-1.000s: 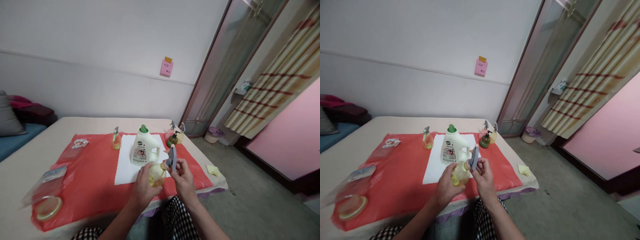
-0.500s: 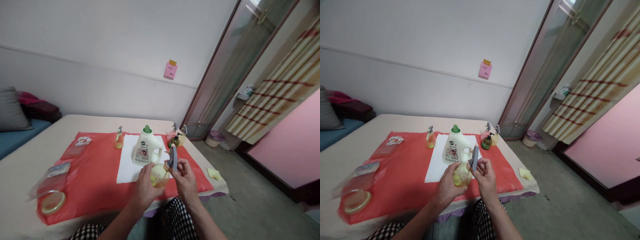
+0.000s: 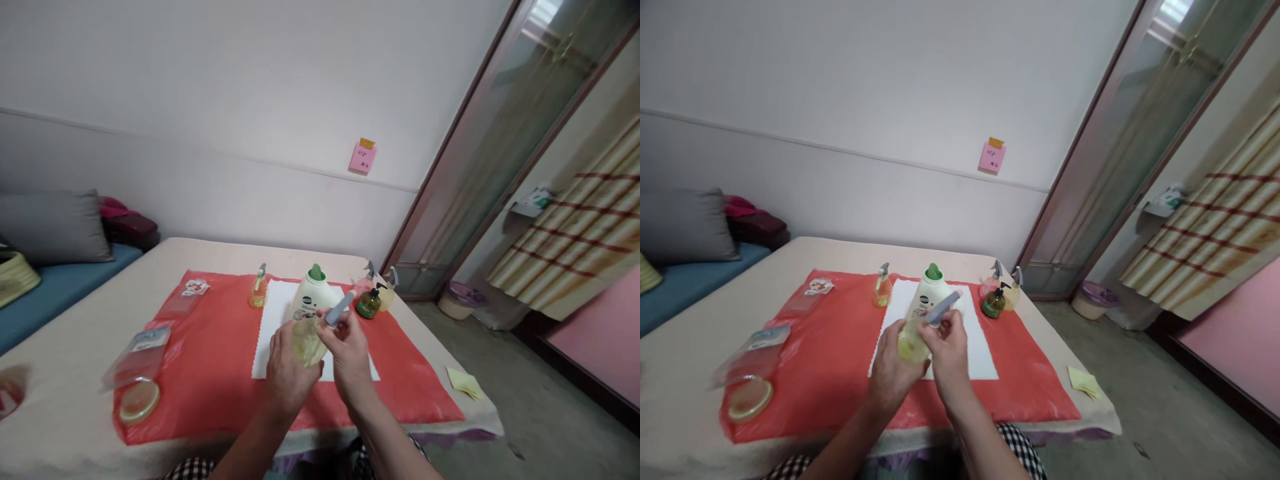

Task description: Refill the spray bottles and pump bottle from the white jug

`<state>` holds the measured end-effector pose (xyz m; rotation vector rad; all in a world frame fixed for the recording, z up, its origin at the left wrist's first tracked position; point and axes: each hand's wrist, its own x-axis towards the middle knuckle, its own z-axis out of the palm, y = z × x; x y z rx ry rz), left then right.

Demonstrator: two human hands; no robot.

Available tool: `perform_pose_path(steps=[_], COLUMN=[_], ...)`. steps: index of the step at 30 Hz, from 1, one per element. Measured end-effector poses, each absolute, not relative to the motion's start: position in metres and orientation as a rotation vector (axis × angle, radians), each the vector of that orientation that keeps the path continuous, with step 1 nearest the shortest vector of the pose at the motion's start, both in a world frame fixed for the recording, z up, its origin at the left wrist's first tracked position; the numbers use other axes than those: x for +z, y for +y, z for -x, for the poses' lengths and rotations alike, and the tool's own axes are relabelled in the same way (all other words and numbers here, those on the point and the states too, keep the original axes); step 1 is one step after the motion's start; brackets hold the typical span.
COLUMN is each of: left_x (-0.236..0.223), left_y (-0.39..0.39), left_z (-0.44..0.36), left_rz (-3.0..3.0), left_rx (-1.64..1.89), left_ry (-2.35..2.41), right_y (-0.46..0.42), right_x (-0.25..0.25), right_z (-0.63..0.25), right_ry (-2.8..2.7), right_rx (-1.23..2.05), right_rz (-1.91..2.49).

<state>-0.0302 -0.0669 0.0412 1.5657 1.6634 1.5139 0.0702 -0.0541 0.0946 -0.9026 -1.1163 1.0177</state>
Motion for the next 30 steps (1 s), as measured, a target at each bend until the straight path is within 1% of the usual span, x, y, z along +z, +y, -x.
perform_pose_path(steps=[6, 14, 19, 22, 25, 30], left_x=[0.042, 0.046, 0.039, 0.043, 0.050, 0.044], left_y=[-0.047, -0.031, -0.028, -0.026, -0.021, -0.005], left_z=[0.068, 0.096, 0.099, 0.104, 0.118, 0.148], left_rz=[-1.487, -1.441, -1.549, -1.535, -1.406, -1.185], left_rx=[1.405, 1.365, 1.432, 1.363, 1.343, 1.347], left_ry=[1.687, 1.934, 2.005, 2.016, 2.062, 2.270], right_y=[-0.028, -0.019, -0.014, -0.014, -0.017, -0.010], right_x=[0.102, 0.108, 0.096, 0.089, 0.080, 0.052], right_z=[-0.003, 0.001, 0.022, 0.032, 0.020, -0.053], right_ry=[-1.181, -1.492, -1.346, -1.271, -1.322, -1.435], right_rx=[0.993, 1.074, 1.009, 1.091, 1.142, 0.961], right_rz=[0.860, 0.788, 0.881, 0.935, 0.934, 1.064])
